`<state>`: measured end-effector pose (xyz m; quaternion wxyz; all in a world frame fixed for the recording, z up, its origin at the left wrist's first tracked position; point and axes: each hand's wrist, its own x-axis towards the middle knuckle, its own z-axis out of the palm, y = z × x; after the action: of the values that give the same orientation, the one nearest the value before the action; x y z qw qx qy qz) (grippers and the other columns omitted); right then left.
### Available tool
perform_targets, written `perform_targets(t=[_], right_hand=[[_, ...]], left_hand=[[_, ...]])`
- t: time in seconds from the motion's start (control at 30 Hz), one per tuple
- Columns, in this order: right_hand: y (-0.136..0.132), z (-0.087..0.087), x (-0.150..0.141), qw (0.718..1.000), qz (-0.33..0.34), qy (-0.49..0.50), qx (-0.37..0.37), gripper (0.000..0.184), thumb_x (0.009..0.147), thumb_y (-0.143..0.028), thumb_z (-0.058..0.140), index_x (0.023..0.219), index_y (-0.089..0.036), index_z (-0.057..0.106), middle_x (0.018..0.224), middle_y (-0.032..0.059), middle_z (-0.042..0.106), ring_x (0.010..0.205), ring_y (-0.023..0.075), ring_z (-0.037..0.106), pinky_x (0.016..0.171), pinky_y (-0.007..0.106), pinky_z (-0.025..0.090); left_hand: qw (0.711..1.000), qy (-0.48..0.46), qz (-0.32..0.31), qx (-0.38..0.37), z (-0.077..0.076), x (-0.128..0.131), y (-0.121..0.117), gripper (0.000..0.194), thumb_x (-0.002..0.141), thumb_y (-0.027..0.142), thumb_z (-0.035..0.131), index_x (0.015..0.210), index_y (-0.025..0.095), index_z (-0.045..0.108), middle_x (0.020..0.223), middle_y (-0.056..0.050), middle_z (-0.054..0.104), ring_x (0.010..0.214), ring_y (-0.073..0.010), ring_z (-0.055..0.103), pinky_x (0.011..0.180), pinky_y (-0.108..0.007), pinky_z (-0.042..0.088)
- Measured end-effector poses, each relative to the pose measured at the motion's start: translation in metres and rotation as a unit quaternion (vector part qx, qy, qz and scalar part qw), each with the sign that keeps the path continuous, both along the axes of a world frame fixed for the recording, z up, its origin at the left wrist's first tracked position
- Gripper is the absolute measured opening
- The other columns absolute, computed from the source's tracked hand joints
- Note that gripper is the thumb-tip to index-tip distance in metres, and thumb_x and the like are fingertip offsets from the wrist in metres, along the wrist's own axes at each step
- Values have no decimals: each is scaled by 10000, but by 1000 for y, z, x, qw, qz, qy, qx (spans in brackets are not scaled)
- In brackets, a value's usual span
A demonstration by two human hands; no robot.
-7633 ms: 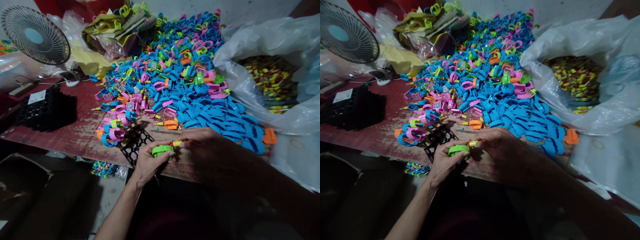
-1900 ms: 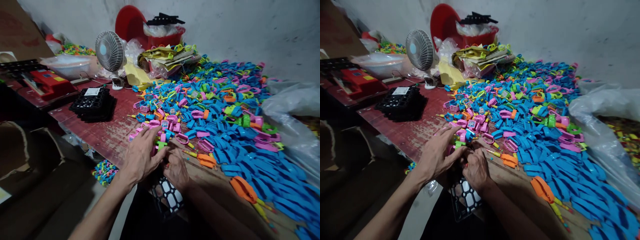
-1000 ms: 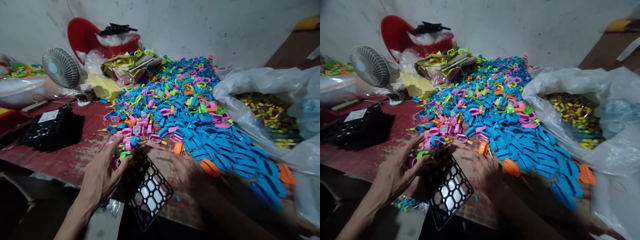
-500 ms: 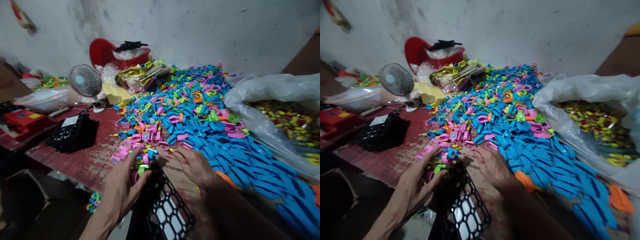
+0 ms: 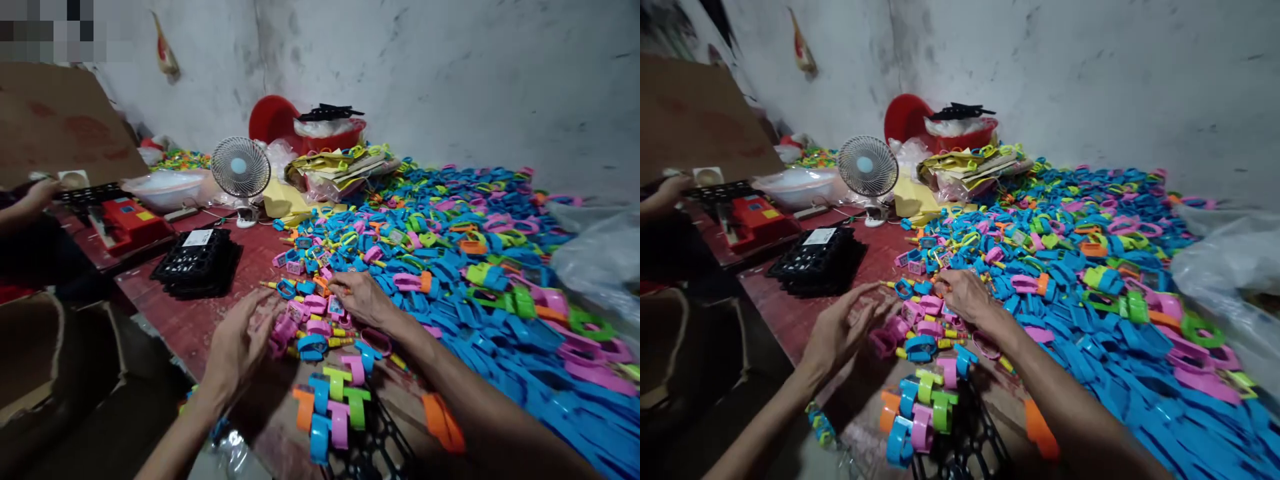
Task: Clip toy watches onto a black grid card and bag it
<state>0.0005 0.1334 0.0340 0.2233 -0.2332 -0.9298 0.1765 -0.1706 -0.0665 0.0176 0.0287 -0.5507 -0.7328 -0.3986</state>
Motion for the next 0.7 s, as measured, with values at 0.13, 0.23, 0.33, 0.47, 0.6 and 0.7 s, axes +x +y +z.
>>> perform_targets(t=[0.13, 0.23, 0.33, 0.47, 0.6, 0.7], right_hand=[[5, 8, -45, 992, 15, -114, 52, 207, 909, -246, 531, 850, -199, 724, 745, 22, 680, 645, 145, 581, 580, 239, 322], [5, -1, -70, 978, 15, -184, 94, 170, 864, -329, 634, 903, -199, 736, 805, 71, 705, 758, 206, 640, 633, 257, 374], [8, -6, -78, 975, -3, -199, 96, 111, 827, -247, 639, 833, -175, 724, 756, 81, 679, 748, 214, 630, 624, 262, 370], [24, 11, -57, 980, -40, -178, 76, 325, 918, -318, 498, 656, -165, 613, 615, 9, 534, 607, 141, 508, 562, 250, 307], [26, 43, -11, 995, -13, -83, -56, 415, 898, -427, 486, 568, -178, 448, 581, -43, 341, 564, 96, 342, 533, 238, 248], [3, 69, 22, 987, 34, -29, -152, 473, 861, -532, 542, 568, -189, 400, 575, -53, 301, 541, 85, 293, 507, 235, 209]], left_hand=[[993, 80, -25, -77, -17, -57, 50, 411, 912, 272, 460, 1291, 141, 548, 1319, -149, 627, 1237, -258, 579, 1055, -440, 459], [984, 100, -74, -126, -29, -73, 80, 498, 806, 288, 612, 1292, 191, 562, 1301, -110, 644, 1214, -276, 589, 1017, -426, 480], [977, 103, -77, -172, -40, -78, 94, 465, 796, 318, 648, 1249, 226, 594, 1139, -91, 719, 1056, -294, 672, 890, -425, 533], [979, 106, -61, -163, -40, -83, 93, 557, 853, 264, 575, 1396, 195, 469, 1266, -126, 669, 1104, -268, 664, 899, -390, 528], [985, 140, -32, -92, 2, -63, 72, 467, 911, 251, 469, 1367, 157, 511, 1377, -170, 586, 1317, -318, 511, 1081, -526, 379], [964, 250, -81, -29, 47, -24, 51, 567, 910, 386, 556, 1444, 236, 435, 1547, -103, 419, 1479, -326, 262, 1155, -548, 257]])
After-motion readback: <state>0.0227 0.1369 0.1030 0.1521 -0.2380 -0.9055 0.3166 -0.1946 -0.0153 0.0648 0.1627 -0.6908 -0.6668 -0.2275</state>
